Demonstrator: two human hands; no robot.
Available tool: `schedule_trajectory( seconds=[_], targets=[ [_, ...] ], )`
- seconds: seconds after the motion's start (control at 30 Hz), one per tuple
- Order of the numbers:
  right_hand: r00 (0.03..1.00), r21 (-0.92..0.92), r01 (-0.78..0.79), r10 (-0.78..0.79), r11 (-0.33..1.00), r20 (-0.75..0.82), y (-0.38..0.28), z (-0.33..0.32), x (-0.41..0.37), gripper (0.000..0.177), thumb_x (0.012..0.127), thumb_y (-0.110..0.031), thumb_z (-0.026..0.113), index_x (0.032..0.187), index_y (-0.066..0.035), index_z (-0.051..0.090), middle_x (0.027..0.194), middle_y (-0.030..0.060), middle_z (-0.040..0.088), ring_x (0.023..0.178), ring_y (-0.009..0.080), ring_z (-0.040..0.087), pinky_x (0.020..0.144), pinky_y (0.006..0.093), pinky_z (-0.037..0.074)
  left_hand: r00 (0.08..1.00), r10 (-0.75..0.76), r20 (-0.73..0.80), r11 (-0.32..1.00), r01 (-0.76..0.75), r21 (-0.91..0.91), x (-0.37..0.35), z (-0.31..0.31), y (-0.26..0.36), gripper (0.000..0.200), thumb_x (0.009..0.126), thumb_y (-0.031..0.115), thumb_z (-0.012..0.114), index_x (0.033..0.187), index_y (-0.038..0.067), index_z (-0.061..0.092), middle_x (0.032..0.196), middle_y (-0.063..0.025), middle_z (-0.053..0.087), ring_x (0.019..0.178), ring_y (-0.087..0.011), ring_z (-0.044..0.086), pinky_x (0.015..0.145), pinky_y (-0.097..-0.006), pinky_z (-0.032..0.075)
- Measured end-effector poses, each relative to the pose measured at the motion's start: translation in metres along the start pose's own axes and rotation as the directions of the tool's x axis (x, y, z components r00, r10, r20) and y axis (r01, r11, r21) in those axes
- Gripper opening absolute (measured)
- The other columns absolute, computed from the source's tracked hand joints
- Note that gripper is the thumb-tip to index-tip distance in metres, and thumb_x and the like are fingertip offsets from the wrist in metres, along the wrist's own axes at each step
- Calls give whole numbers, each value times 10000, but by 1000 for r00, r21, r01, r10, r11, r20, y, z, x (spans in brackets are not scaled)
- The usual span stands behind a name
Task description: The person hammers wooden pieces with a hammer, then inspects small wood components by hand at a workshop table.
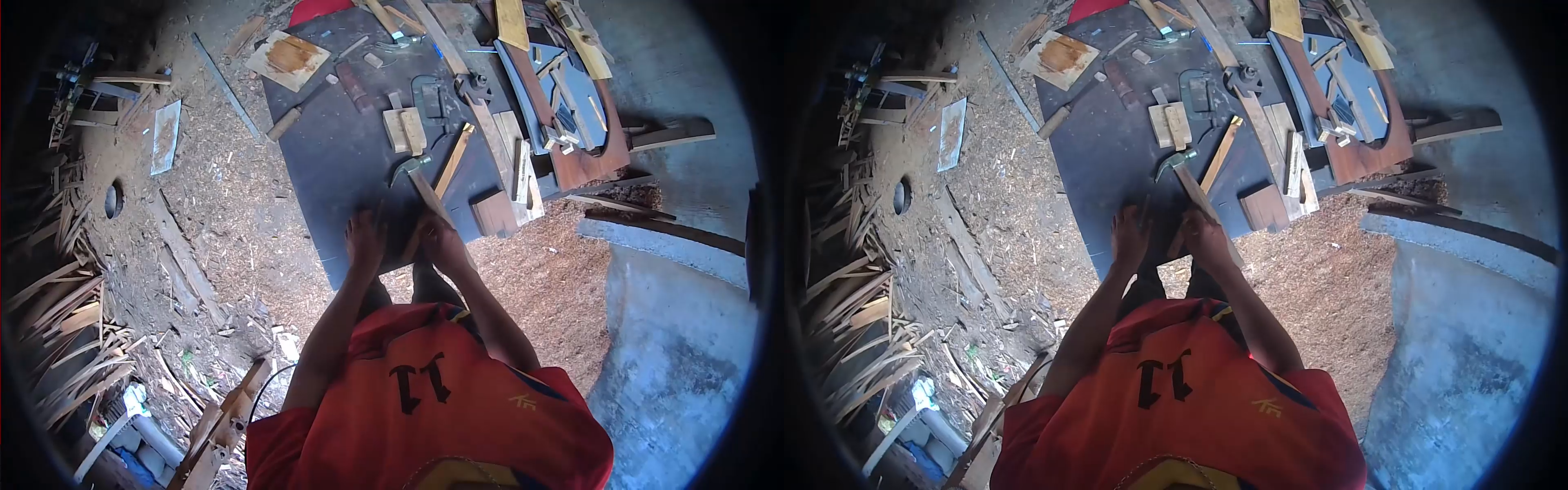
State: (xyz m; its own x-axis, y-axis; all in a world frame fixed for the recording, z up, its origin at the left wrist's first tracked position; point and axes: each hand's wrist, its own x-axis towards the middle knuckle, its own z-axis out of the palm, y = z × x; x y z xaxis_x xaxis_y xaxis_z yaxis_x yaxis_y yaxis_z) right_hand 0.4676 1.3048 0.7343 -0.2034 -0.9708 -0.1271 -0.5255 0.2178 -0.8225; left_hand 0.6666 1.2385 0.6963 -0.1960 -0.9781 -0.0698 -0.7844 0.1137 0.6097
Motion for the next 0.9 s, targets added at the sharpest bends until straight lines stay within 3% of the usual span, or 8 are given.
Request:
schedule_trajectory(
  seconds=[0.27,0.37,0.47,0.57,0.7,0.8,0.83,0.9],
  targets=[
    [988,79,-51,39,996,149,-15,-8,-3,267,943,-168,657,1170,-29,632,1020,152,706,915,349,721,808,431,574,996,81,42,991,-85,104,16,8,-7,164,951,193,612,1011,42,634,1056,-181,635,977,-397,658,829,-534,535],
    [981,173,-57,24,983,191,-14,-5,1,281,967,-186,644,1199,-30,616,1020,137,709,901,319,726,787,416,570,984,-86,154,996,84,21,9,-12,-1,154,961,166,614,1032,33,639,1018,-189,676,918,-403,692,784,-531,551],
    [971,237,-144,91,961,221,-28,19,4,323,983,-198,632,1262,-46,574,1010,141,707,886,300,728,786,413,566,997,26,69,967,-7,-256,-16,-15,-18,143,967,129,622,1061,24,646,1008,-210,693,882,-402,711,755,-513,564],
    [951,386,-111,-15,916,308,-14,80,-6,364,988,-166,640,1314,-61,517,971,150,700,855,266,735,744,390,594,999,-48,13,939,49,-340,-67,-45,1,132,960,77,631,1082,34,653,1004,-201,691,872,-380,718,736,-468,577],
    [786,551,-319,-109,771,608,-36,109,-37,323,985,-51,648,1270,-42,496,933,128,687,812,187,734,650,310,632,948,-294,-122,937,262,-230,-144,-82,19,109,951,60,634,1057,42,654,994,-176,697,826,-355,719,694,-444,586],
    [612,451,-430,-116,782,783,-44,125,-66,301,990,-37,631,1262,-49,503,934,117,676,817,189,736,676,301,627,878,-428,-215,895,378,-236,-205,-84,16,176,950,89,664,1107,10,663,1029,-179,698,824,-304,736,708,-400,602],
    [550,398,-532,-51,747,833,-46,129,-78,295,993,-49,625,1263,-53,505,947,119,676,842,197,733,705,315,627,868,-421,-262,902,369,-227,-224,-86,15,221,953,127,676,1130,-1,645,1034,-172,690,842,-305,728,707,-403,601],
    [410,245,-681,81,690,909,-40,133,-100,303,990,-93,633,1269,-75,517,990,116,670,914,220,716,772,349,613,777,-589,-223,800,521,-297,-256,-89,16,354,985,244,660,1221,-6,575,1084,-189,666,889,-325,718,767,-404,590]
  ],
)
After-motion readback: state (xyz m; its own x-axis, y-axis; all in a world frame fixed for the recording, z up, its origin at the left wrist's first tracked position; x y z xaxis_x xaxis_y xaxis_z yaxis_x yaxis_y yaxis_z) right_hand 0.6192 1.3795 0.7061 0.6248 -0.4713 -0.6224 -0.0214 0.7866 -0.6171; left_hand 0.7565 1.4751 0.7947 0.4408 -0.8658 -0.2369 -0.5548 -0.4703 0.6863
